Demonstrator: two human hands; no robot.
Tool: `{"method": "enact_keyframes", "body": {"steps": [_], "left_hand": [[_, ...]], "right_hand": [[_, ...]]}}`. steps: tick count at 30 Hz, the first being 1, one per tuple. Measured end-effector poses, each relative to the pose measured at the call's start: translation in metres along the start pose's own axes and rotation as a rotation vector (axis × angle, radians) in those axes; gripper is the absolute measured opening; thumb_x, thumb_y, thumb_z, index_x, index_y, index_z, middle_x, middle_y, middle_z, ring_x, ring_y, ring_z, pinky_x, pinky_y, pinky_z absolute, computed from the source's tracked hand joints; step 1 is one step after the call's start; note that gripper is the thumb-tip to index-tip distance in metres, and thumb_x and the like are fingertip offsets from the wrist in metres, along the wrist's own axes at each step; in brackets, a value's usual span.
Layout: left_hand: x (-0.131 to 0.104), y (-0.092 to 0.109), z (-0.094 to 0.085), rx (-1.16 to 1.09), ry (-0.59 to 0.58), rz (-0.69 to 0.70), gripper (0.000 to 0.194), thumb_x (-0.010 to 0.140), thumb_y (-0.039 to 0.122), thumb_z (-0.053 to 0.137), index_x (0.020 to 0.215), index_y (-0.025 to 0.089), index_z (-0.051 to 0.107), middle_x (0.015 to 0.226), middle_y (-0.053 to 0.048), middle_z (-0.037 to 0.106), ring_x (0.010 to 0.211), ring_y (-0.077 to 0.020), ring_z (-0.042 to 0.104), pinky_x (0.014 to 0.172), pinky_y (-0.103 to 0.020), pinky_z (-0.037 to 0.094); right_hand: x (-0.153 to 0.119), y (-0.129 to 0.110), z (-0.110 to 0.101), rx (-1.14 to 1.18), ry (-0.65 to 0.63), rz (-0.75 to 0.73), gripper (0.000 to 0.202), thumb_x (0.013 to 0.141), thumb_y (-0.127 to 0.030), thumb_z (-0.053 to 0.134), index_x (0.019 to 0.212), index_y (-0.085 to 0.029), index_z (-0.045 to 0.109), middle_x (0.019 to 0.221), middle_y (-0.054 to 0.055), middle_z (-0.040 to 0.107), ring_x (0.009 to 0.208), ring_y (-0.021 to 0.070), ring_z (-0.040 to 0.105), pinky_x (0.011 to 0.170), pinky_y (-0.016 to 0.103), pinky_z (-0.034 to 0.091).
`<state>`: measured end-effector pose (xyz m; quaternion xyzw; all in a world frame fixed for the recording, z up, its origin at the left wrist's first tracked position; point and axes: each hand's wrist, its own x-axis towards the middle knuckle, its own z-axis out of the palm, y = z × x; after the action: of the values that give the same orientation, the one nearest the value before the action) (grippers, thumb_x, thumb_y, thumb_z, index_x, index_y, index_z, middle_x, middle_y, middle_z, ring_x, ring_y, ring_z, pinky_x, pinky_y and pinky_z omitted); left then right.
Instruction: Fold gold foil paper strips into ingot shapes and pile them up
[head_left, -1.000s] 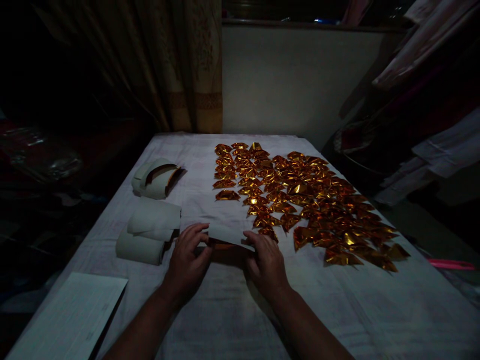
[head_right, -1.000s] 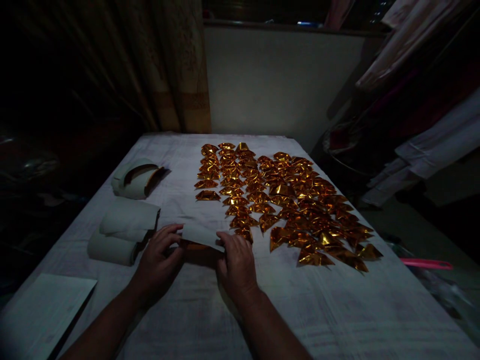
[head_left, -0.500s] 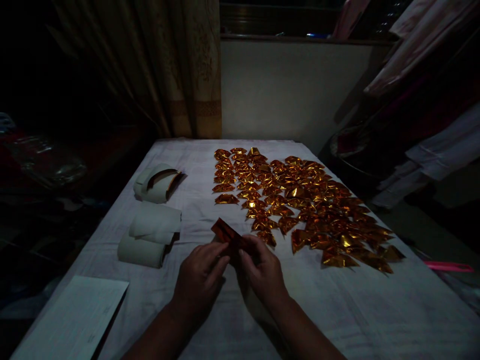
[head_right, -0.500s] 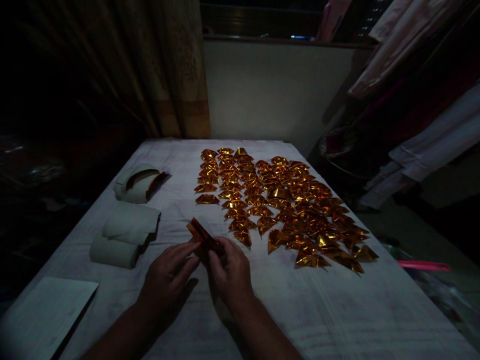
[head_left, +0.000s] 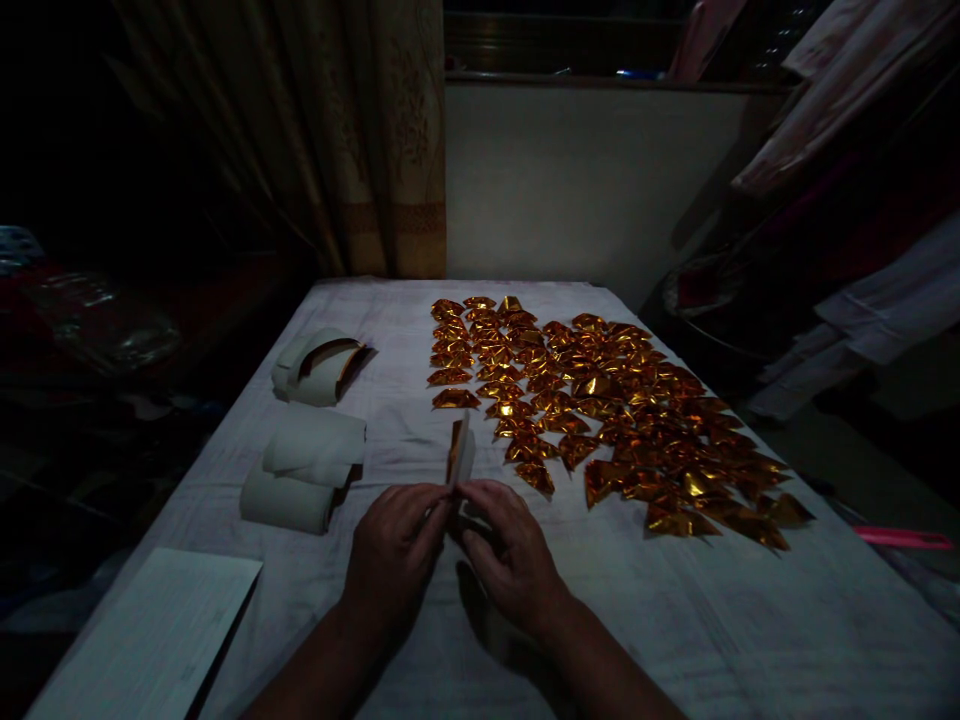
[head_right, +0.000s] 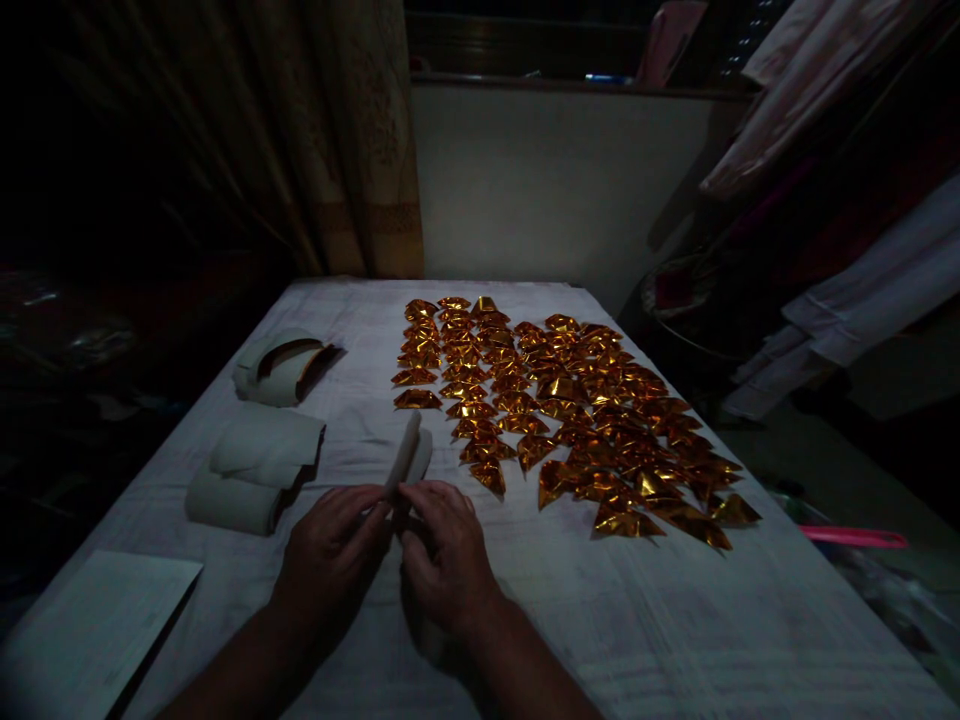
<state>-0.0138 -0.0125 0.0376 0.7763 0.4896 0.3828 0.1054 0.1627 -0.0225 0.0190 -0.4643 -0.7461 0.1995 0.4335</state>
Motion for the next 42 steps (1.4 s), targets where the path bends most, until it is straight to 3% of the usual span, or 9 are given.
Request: {"method": "enact_keyframes", "body": {"steps": [9,13,16,21,23,25,30,37,42], "left_hand": [[0.0,-0.006,0.003,0.001,-0.038,-0.142,0.02,0.093,0.036,0.057,0.102,0.022,0.069,0.096,-0.005,0.075,0.087,-0.02,0.07,0.078,-0.032,0.056],[-0.001,-0.007,0.003,-0.055,-0.047,-0.206,0.014,0.093,0.029,0.056,0.097,0.022,0.068,0.09,-0.002,0.074,0.082,-0.018,0.071,0.075,-0.028,0.056],[0.0,-0.012,-0.002,-0.042,0.01,-0.128,0.019,0.09,0.016,0.052,0.097,0.022,0.068,0.09,-0.001,0.075,0.083,-0.0171,0.071,0.077,-0.027,0.056],[0.003,-0.024,-0.012,0.059,0.1,0.163,0.029,0.089,0.008,0.048,0.109,0.021,0.064,0.104,-0.006,0.074,0.092,-0.0165,0.072,0.08,-0.026,0.059],[0.003,-0.025,-0.014,0.084,0.1,0.236,0.029,0.09,0.008,0.048,0.111,0.021,0.062,0.107,-0.007,0.073,0.094,-0.0163,0.072,0.08,-0.025,0.059],[0.002,-0.024,-0.013,0.093,0.093,0.264,0.028,0.09,0.007,0.048,0.111,0.02,0.061,0.107,-0.008,0.073,0.095,-0.0164,0.072,0.08,-0.025,0.06],[-0.002,-0.02,-0.011,0.043,0.024,0.238,0.029,0.089,0.004,0.046,0.111,0.019,0.059,0.106,-0.008,0.071,0.094,-0.0155,0.071,0.081,-0.024,0.059],[-0.025,-0.019,-0.017,0.019,-0.169,0.172,0.026,0.094,0.01,0.046,0.114,0.021,0.059,0.109,-0.006,0.072,0.099,-0.0166,0.07,0.086,-0.027,0.058],[-0.038,-0.014,-0.022,0.075,-0.207,0.173,0.025,0.092,0.009,0.045,0.107,0.021,0.061,0.104,-0.006,0.072,0.097,-0.0197,0.068,0.083,-0.032,0.056]], "right_hand": [[-0.002,-0.002,0.012,0.12,0.002,-0.001,0.041,0.091,-0.014,0.048,0.128,-0.024,0.06,0.12,0.008,0.069,0.114,0.0194,0.064,0.098,0.035,0.054],[-0.004,0.002,0.015,0.108,0.045,-0.043,0.042,0.09,-0.012,0.049,0.129,-0.026,0.058,0.117,0.007,0.069,0.109,0.0197,0.065,0.092,0.035,0.056],[-0.001,0.004,0.007,-0.03,0.139,-0.065,0.046,0.09,-0.014,0.053,0.134,-0.027,0.052,0.12,0.008,0.067,0.113,0.0222,0.062,0.094,0.039,0.054],[0.008,0.005,-0.012,-0.379,0.304,-0.141,0.068,0.092,-0.021,0.057,0.152,-0.027,0.028,0.146,0.016,0.047,0.135,0.032,0.045,0.103,0.055,0.043],[0.009,0.005,-0.015,-0.447,0.274,-0.183,0.068,0.092,-0.021,0.057,0.153,-0.028,0.027,0.151,0.016,0.041,0.138,0.0329,0.041,0.102,0.053,0.042],[0.009,0.007,-0.016,-0.49,0.228,-0.235,0.058,0.094,-0.019,0.055,0.148,-0.03,0.038,0.15,0.015,0.042,0.137,0.0317,0.042,0.101,0.05,0.042],[0.004,0.016,-0.017,-0.525,0.122,-0.298,0.03,0.094,-0.017,0.056,0.12,-0.027,0.065,0.135,0.009,0.062,0.128,0.0272,0.051,0.097,0.042,0.04],[-0.008,0.008,-0.016,-0.389,-0.057,-0.324,0.014,0.096,-0.019,0.059,0.106,-0.024,0.069,0.107,0.003,0.076,0.1,0.0201,0.064,0.082,0.035,0.043],[-0.024,-0.001,-0.014,-0.364,-0.114,-0.273,0.02,0.095,-0.017,0.058,0.112,-0.021,0.067,0.111,0.007,0.075,0.1,0.0227,0.064,0.082,0.038,0.047]]}}
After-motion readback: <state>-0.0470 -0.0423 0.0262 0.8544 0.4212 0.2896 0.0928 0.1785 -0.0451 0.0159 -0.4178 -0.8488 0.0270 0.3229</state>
